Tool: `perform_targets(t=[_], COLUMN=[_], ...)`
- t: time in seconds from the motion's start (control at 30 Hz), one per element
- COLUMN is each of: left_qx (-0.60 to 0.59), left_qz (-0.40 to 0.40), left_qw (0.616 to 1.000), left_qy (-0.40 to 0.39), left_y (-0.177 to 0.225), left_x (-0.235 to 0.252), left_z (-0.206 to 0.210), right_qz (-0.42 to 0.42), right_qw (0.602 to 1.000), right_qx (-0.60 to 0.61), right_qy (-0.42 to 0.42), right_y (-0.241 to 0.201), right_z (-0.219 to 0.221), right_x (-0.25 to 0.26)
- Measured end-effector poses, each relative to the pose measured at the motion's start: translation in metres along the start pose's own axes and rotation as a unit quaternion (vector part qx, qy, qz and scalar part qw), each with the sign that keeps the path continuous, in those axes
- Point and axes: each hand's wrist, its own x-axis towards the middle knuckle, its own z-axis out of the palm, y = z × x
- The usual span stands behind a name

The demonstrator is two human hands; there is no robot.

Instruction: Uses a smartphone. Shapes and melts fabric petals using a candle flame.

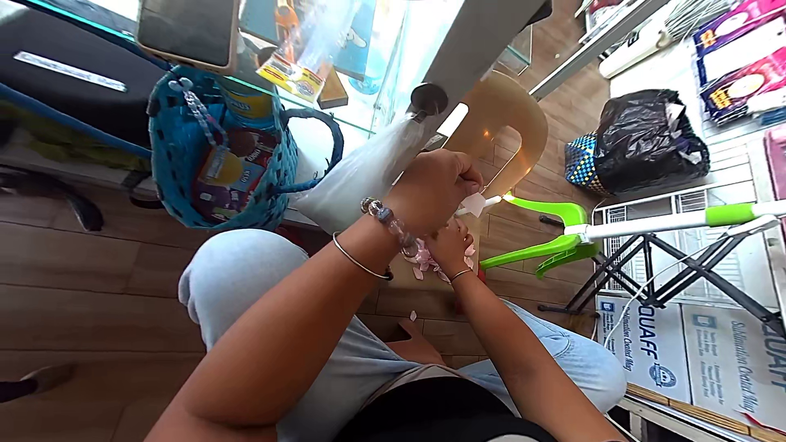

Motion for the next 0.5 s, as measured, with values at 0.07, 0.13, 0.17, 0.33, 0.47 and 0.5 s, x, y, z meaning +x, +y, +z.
perform_targets(t=[0.07,0.13,0.17,0.33,0.47,0.5], left_qx=[-0.003,-0.006,-0.008,-0.005,0.003,0.004], left_qz=[0.005,0.009,0.011,0.028,0.024,0.024], left_qw=[1.000,1.000,1.000,1.000,1.000,1.000], left_qy=[-0.003,-0.005,-0.006,-0.004,-0.006,-0.004], left_y=[0.001,0.001,0.002,0.002,0.002,0.002], left_x=[-0.001,-0.002,-0.003,-0.002,-0.001,-0.001], left_z=[-0.001,-0.002,-0.003,-0.002,-0.003,-0.002], right_qz=[0.014,0.030,0.041,0.075,0.058,0.057], right_qw=[1.000,0.998,0.995,0.986,0.989,0.991], right_qx=[0.018,0.059,0.084,0.147,0.139,0.122], right_qy=[-0.017,-0.020,-0.025,-0.026,-0.001,0.001], right_y=[0.001,0.003,0.004,0.008,-0.008,-0.012], right_z=[-0.008,-0.020,-0.027,-0.053,-0.065,-0.063], right_x=[-0.002,-0.006,-0.008,0.002,0.009,0.018])
